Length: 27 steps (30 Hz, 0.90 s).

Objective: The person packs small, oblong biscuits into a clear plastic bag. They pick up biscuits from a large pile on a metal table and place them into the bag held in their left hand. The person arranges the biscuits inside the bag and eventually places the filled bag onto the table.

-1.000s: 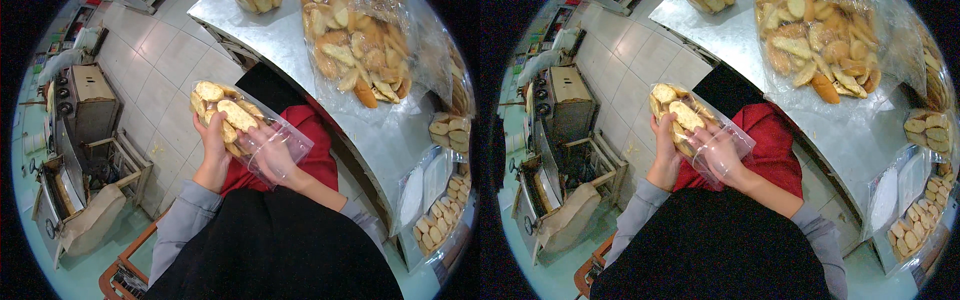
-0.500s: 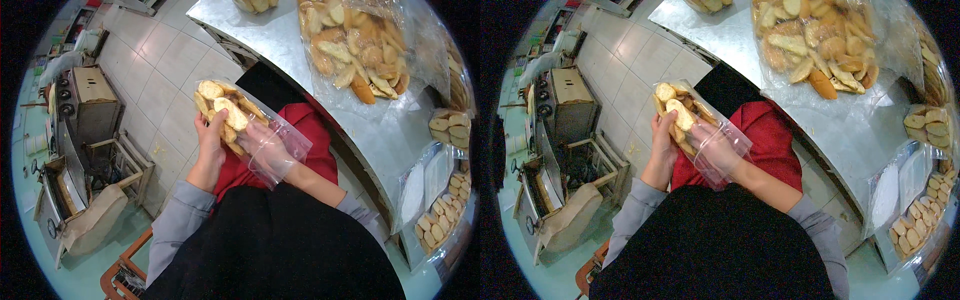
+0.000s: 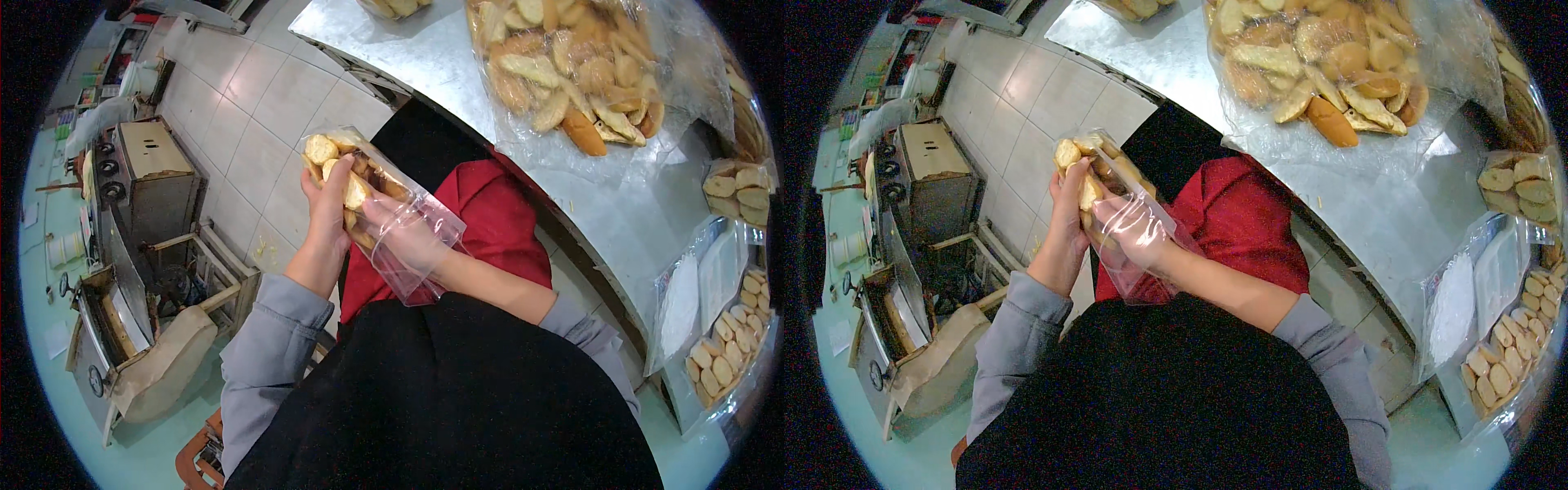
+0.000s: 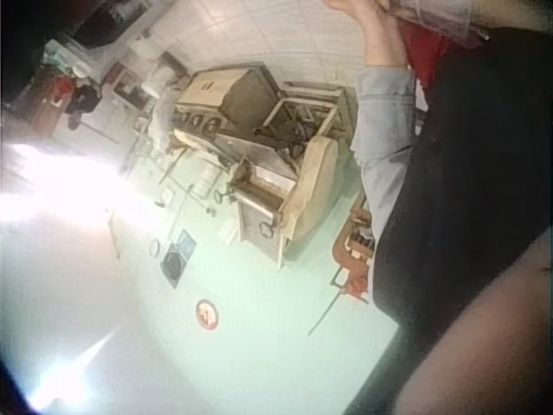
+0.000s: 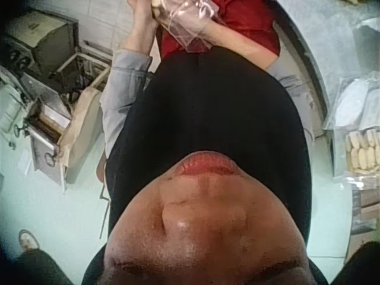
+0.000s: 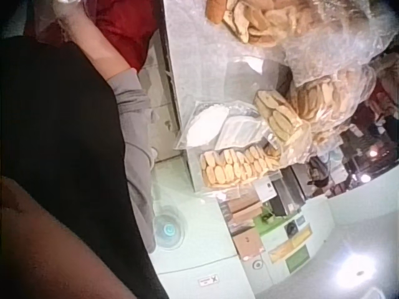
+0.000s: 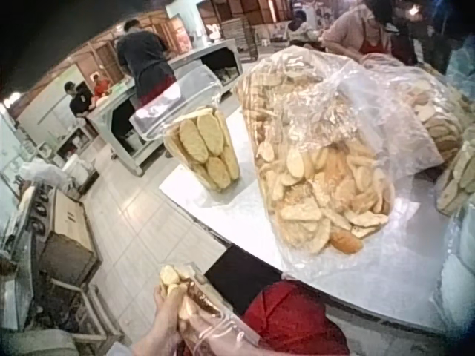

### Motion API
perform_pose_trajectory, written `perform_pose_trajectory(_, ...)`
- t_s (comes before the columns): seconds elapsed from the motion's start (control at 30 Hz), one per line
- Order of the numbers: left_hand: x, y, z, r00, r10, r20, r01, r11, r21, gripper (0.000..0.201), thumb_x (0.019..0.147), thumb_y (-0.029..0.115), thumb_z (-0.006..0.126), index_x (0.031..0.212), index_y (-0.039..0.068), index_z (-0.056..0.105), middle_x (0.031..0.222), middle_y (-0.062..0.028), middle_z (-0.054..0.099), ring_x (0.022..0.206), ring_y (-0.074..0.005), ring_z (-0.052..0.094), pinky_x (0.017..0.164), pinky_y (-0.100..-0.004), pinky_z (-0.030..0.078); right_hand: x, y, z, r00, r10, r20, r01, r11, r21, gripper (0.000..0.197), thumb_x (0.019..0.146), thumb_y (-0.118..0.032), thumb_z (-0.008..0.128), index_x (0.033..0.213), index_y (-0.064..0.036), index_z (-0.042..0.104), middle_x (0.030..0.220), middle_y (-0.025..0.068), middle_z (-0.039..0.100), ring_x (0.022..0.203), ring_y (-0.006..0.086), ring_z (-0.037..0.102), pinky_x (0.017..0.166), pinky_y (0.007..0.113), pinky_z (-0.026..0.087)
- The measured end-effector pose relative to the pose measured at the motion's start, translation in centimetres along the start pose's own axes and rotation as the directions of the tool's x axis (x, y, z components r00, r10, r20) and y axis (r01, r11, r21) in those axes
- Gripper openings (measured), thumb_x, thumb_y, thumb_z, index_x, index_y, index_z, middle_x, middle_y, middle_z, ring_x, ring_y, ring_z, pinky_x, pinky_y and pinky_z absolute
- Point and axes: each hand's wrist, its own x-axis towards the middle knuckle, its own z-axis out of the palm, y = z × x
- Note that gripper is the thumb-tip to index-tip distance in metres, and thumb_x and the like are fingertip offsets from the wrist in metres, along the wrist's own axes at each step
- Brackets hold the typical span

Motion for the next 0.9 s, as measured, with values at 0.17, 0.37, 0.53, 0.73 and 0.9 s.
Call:
perform_pose_trajectory(0.17, 0.5, 0.1, -0.1, 0.999, -0.038, 0.022, 0.037, 0.999, 0.028, 0.1, 0.069, 0.023, 0.072, 0.137, 0.009, 0.0, 0.123, -0.0213, 0.034, 0.108, -0.0307, 0.046, 0.083, -0.0409, 0.045, 0.6, 0.5, -0.2, 0.999, 0.024, -0.031, -0.029, 0.98, -0.198, 0.043, 0.094, -0.027, 0.043, 0.129, -0.0015, 0.039, 0.113, 0.0048, 0.051, 0.099, 0.0097, 0.048, 0.088, 0.025, 0.039)
perform_pose_trajectory(0.37, 0.1, 0.4, 0.2, 0.999, -0.012, 0.045, 0.011, 0.999, 0.039, 0.073, 0.072, 0.022, 0.068, 0.125, 0.008, 0.02, 0.108, -0.0147, 0.043, 0.095, -0.0253, 0.051, 0.078, -0.0395, 0.049, -0.2, -0.8, 0.9, 1.0, -0.016, -0.021, 0.014, 0.998, -0.055, 0.045, 0.094, -0.028, 0.043, 0.129, 0.0002, 0.039, 0.115, 0.0054, 0.051, 0.102, 0.0096, 0.048, 0.089, 0.024, 0.039)
perform_pose_trajectory(0.53, 0.6, 0.3, -0.2, 0.997, -0.038, 0.071, 0.04, 0.999, -0.021, 0.083, 0.069, 0.019, 0.067, 0.13, 0.007, 0.013, 0.111, -0.0193, 0.041, 0.097, -0.0294, 0.051, 0.078, -0.0418, 0.048, 0.3, -1.3, 0.2, 0.998, 0.047, -0.044, -0.057, 0.962, -0.266, 0.049, 0.092, -0.029, 0.046, 0.13, -0.0002, 0.038, 0.118, 0.0063, 0.05, 0.105, 0.0105, 0.047, 0.089, 0.024, 0.039)
perform_pose_trajectory(0.73, 3.2, -0.1, -1.5, 0.992, -0.015, 0.121, 0.022, 0.998, -0.06, 0.082, 0.068, 0.018, 0.067, 0.128, 0.006, 0.014, 0.109, -0.0193, 0.042, 0.094, -0.0292, 0.052, 0.075, -0.0431, 0.049, 0.5, -2.5, 1.4, 0.986, -0.106, -0.13, 0.035, 0.887, -0.46, 0.049, 0.09, -0.029, 0.05, 0.129, -0.0016, 0.04, 0.124, 0.0102, 0.047, 0.113, 0.0151, 0.044, 0.096, 0.027, 0.034)
perform_pose_trajectory(0.9, 4.7, 0.6, -1.4, 0.992, -0.019, 0.123, 0.03, 0.996, -0.088, 0.061, 0.071, 0.019, 0.063, 0.117, 0.005, 0.027, 0.103, -0.0172, 0.047, 0.089, -0.0275, 0.055, 0.071, -0.0424, 0.052, -0.4, -4.2, 1.4, 0.995, -0.08, -0.063, 0.049, 0.917, -0.396, 0.045, 0.092, -0.023, 0.046, 0.128, 0.0017, 0.04, 0.131, 0.0111, 0.041, 0.122, 0.0163, 0.036, 0.101, 0.028, 0.028)
